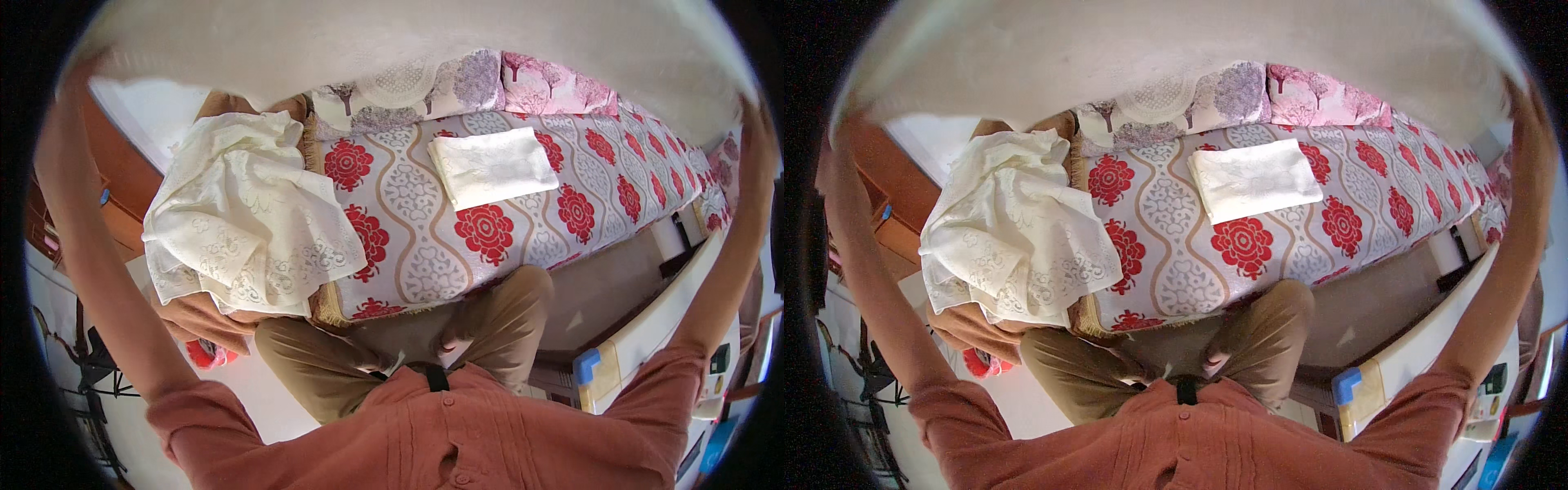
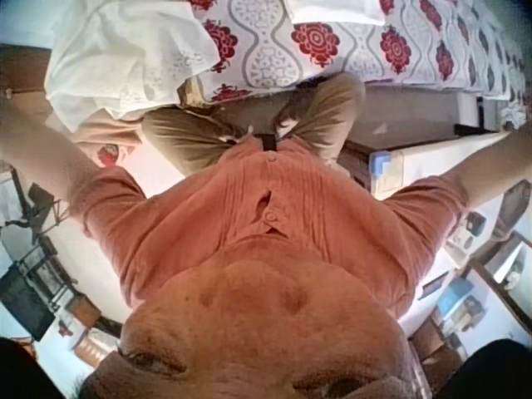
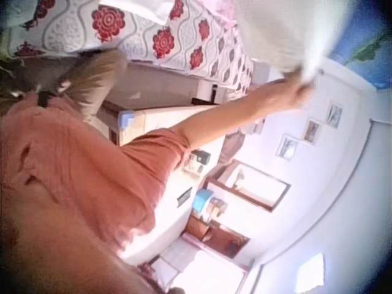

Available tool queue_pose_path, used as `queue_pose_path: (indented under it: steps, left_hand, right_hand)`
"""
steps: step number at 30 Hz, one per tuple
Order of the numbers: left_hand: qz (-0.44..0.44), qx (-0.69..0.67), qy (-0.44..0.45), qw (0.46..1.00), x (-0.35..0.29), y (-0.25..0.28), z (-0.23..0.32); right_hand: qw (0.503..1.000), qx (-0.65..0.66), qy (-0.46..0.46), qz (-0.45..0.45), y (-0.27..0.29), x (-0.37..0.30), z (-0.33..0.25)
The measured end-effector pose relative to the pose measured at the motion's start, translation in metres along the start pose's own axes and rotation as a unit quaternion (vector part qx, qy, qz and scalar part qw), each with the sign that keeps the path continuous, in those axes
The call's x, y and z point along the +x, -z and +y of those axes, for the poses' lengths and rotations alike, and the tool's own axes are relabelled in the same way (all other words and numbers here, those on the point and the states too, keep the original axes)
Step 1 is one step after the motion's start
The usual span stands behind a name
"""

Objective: The person sits on a bed and folds a large white patterned cloth by hand. They repeatedly unfold and refold the cloth to achieve a precise rectangular shape, smoothing the fabric with their hands throughout the process.

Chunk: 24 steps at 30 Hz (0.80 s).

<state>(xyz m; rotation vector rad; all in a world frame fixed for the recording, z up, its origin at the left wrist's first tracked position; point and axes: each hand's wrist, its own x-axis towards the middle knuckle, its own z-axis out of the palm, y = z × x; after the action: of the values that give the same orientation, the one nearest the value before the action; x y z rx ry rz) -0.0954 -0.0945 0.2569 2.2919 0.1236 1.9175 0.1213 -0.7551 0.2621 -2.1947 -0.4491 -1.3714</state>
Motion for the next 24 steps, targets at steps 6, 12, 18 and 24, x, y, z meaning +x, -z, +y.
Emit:
queue_pose_path:
  steps: [6,12,18,24]
  left_hand:
    - [-0.347,-0.147,0.168,0.911,-0.166,0.042,0.031]
    - [-0.484,-0.268,0.429,0.714,-0.241,0.091,0.033]
    - [-0.497,-0.329,0.483,0.641,-0.284,0.105,0.022]
    - [-0.536,-0.350,0.495,0.588,-0.273,0.104,0.031]
  right_hand:
    - [0.895,0.166,-0.132,-0.392,0.034,-0.125,-0.017]
    - [0.785,0.246,-0.207,-0.530,0.016,-0.182,-0.026]
    - [0.721,0.247,-0.333,-0.555,0.004,-0.208,-0.034]
    - [0.687,0.220,-0.331,-0.608,0.008,-0.207,-0.024]
